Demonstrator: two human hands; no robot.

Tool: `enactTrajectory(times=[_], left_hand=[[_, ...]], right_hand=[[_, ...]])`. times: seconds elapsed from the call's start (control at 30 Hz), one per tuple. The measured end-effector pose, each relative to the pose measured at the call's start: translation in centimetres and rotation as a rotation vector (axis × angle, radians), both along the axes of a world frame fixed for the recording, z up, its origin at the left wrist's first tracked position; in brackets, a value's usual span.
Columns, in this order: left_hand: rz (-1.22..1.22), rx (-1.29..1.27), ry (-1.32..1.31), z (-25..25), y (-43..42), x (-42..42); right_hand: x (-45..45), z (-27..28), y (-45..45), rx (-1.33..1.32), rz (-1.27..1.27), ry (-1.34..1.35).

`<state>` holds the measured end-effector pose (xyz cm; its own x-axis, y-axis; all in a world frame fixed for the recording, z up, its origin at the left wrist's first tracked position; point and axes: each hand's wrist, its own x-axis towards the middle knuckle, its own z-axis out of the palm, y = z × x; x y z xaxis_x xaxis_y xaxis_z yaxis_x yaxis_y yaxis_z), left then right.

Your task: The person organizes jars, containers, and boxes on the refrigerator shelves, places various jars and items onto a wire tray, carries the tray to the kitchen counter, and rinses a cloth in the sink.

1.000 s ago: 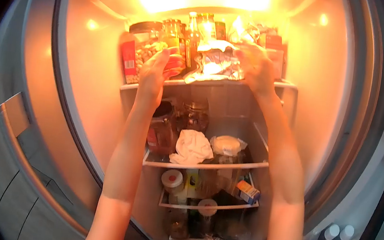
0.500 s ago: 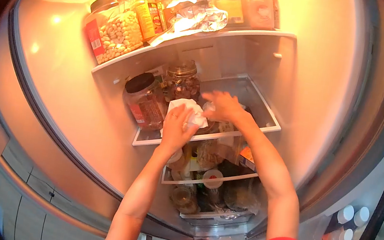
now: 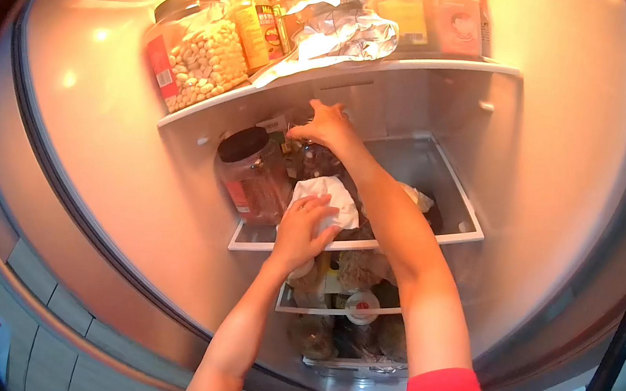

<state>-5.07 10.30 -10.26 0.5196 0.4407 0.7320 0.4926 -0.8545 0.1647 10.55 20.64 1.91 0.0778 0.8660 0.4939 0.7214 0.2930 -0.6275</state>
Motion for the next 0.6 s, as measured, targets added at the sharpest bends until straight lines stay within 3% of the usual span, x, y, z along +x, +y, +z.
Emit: enactTrajectory(times=[0.23, 0.37, 0.4, 0.47, 0.6], left_hand=[[0.066, 0.010, 0.028, 0.6, -0.6, 0.8], [0.069, -0.017, 0.030, 0.3, -0.5, 0.4], [0.071, -0.010, 0.025, 0.4, -0.4, 0.5], [0.066, -0.035, 0.028, 0.5, -0.6, 0.5], [0.045, -0.035, 0.010, 0.5, -0.4, 0.7]], right_hand=[[-0.5, -0.8, -2.0, 0.107, -0.023, -0.202], [2.4, -1.8, 1.8, 0.272, -0.021, 0.058], [4.1, -1.5, 1.8, 0.209, 0.022, 0.160], [7.5, -1.9, 3.7, 0.204, -0.086, 0.192], [15.7, -3.2, 7.9, 0.245, 0.055, 0.276]])
